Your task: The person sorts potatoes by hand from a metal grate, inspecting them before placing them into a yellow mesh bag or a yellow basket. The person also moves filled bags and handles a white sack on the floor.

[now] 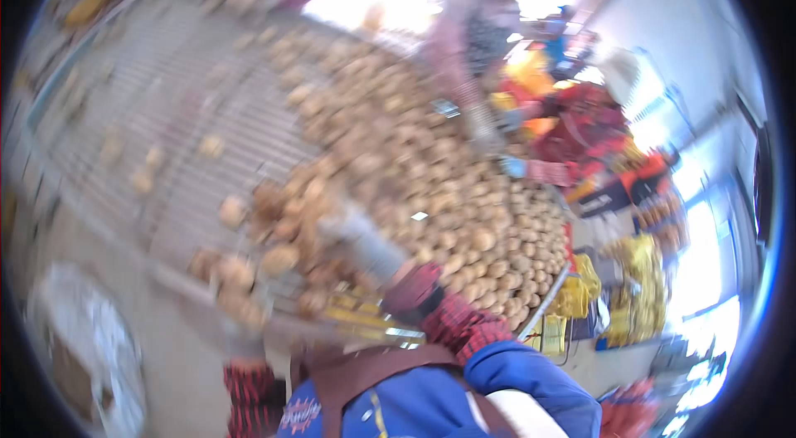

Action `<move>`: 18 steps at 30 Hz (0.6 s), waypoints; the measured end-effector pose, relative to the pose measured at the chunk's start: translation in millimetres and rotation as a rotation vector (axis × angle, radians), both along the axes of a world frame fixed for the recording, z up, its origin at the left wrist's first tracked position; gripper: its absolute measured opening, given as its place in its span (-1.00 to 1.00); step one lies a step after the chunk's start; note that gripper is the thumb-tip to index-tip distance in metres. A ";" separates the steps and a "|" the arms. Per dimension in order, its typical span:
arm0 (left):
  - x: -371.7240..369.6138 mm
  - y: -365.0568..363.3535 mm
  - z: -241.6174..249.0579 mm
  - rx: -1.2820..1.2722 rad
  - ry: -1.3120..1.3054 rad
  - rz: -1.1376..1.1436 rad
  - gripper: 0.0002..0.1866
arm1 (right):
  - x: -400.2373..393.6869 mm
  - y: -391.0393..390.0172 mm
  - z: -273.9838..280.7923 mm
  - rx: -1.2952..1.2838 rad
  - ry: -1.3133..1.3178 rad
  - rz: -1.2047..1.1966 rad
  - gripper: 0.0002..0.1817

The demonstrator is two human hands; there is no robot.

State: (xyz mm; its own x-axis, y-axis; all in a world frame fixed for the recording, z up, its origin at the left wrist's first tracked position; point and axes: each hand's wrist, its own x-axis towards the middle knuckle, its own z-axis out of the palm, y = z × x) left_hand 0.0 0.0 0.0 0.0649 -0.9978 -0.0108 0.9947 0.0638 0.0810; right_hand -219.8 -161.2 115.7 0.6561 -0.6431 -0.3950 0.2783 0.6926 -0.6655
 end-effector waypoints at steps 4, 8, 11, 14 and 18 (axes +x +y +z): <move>-79.5 -127.5 36.6 0.133 0.463 -0.514 -0.42 | -82.0 -77.6 5.7 -0.317 0.011 -0.294 -0.54; -118.8 -123.1 41.5 0.203 0.313 -0.508 -0.40 | -134.3 -61.0 -27.2 -0.170 -0.183 -0.394 -0.61; -185.1 -115.6 69.8 0.222 0.328 -0.573 -0.41 | -203.6 -35.7 -40.8 -0.244 -0.149 -0.473 -0.61; -242.9 -97.4 73.5 0.172 0.349 -0.690 -0.41 | -267.6 -4.4 -57.2 -0.193 -0.171 -0.592 -0.58; -320.7 -77.1 72.5 0.160 0.356 -0.722 -0.45 | -338.7 40.1 -66.3 -0.135 -0.219 -0.674 -0.52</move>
State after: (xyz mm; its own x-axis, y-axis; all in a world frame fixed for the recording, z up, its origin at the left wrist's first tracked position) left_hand -320.7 -77.1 72.5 -0.6271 -0.7769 -0.0556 0.7540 -0.5876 -0.2935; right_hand -558.5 -121.0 49.4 0.1546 -0.9698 -0.1886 0.7528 0.2393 -0.6132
